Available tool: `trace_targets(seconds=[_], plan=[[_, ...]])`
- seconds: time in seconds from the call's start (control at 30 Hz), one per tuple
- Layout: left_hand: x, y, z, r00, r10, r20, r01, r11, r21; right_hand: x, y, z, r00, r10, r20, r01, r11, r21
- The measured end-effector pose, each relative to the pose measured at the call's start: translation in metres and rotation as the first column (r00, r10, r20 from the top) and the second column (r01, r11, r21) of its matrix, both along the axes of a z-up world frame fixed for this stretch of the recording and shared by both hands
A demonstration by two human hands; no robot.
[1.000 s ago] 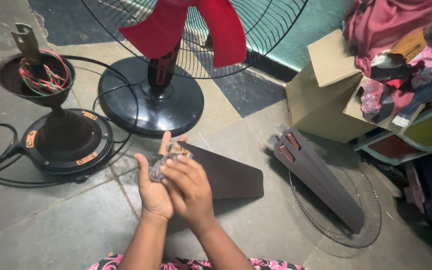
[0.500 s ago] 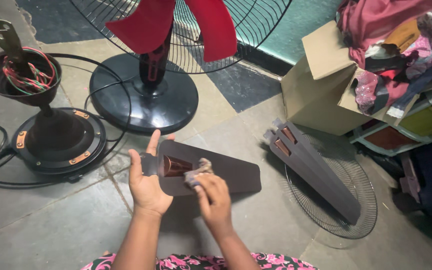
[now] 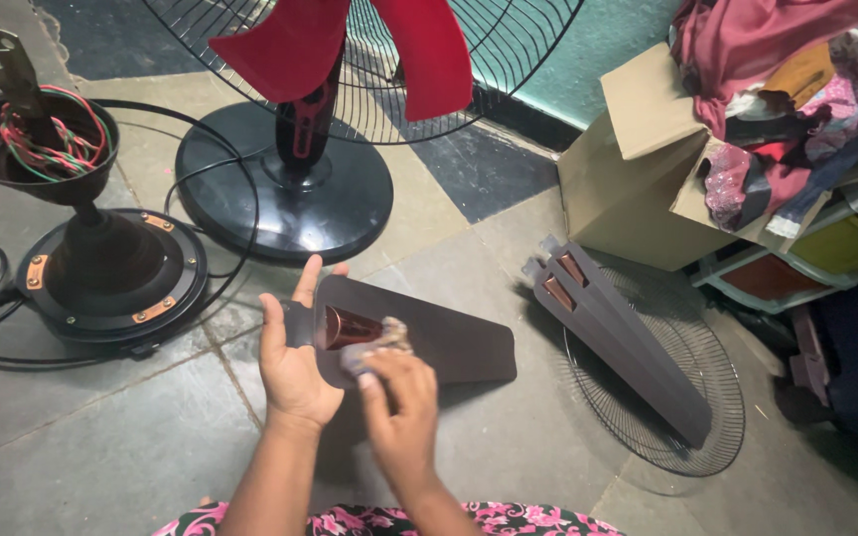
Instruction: The person wipes a dark gray fan blade with a patterned cloth, cleaning both sides and edges. They then place the blade down and pick up the fan motor base, wiping it with the same cloth.
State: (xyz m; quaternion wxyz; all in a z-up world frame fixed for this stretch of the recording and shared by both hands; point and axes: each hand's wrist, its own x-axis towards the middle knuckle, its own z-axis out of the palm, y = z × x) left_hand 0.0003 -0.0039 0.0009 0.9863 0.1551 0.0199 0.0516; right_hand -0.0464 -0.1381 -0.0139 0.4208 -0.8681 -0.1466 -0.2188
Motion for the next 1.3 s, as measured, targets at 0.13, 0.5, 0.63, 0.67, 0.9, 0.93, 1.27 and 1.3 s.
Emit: trace_targets(seconds=[0.13,0.5,0.63,0.67,0.9,0.93,1.27,1.3], plan=[[-0.001,-0.001,0.002,0.998,-0.019,0.059,0.019,1.000,0.001,-0.002,0.033,0.036,0.990,0.062,0.127,-0.057,0.997,-0.044],[-0.002,-0.003,0.007,0.996,-0.004,0.093,-0.001,0.999,0.055,0.048,0.068,0.091,0.992,-0.104,-0.069,0.088,0.975,-0.205],[0.000,-0.001,0.005,0.996,0.031,0.087,-0.036,0.998,0.050,0.039,0.067,0.089,0.999,-0.008,0.042,0.017,0.973,-0.231],[0.000,-0.001,0.004,0.995,0.035,0.098,-0.039,0.999,0.036,0.034,0.066,0.086,0.997,0.015,0.072,0.002,0.973,-0.229],[0.000,0.002,-0.003,0.997,0.070,0.042,-0.071,0.997,0.043,0.009,0.026,0.050,0.972,0.220,0.085,-0.204,0.964,-0.168],[0.000,0.002,-0.002,0.996,0.060,0.058,-0.062,0.998,0.024,0.010,0.017,0.042,0.964,0.256,0.075,-0.244,0.959,-0.144],[0.003,0.004,-0.004,0.999,-0.005,0.042,0.005,1.000,0.008,0.054,-0.075,-0.041,0.989,-0.110,-0.095,0.117,0.991,0.071],[0.002,0.004,-0.003,0.999,-0.016,0.035,0.016,1.000,0.010,0.059,-0.075,-0.042,0.980,-0.180,-0.087,0.185,0.981,0.052]])
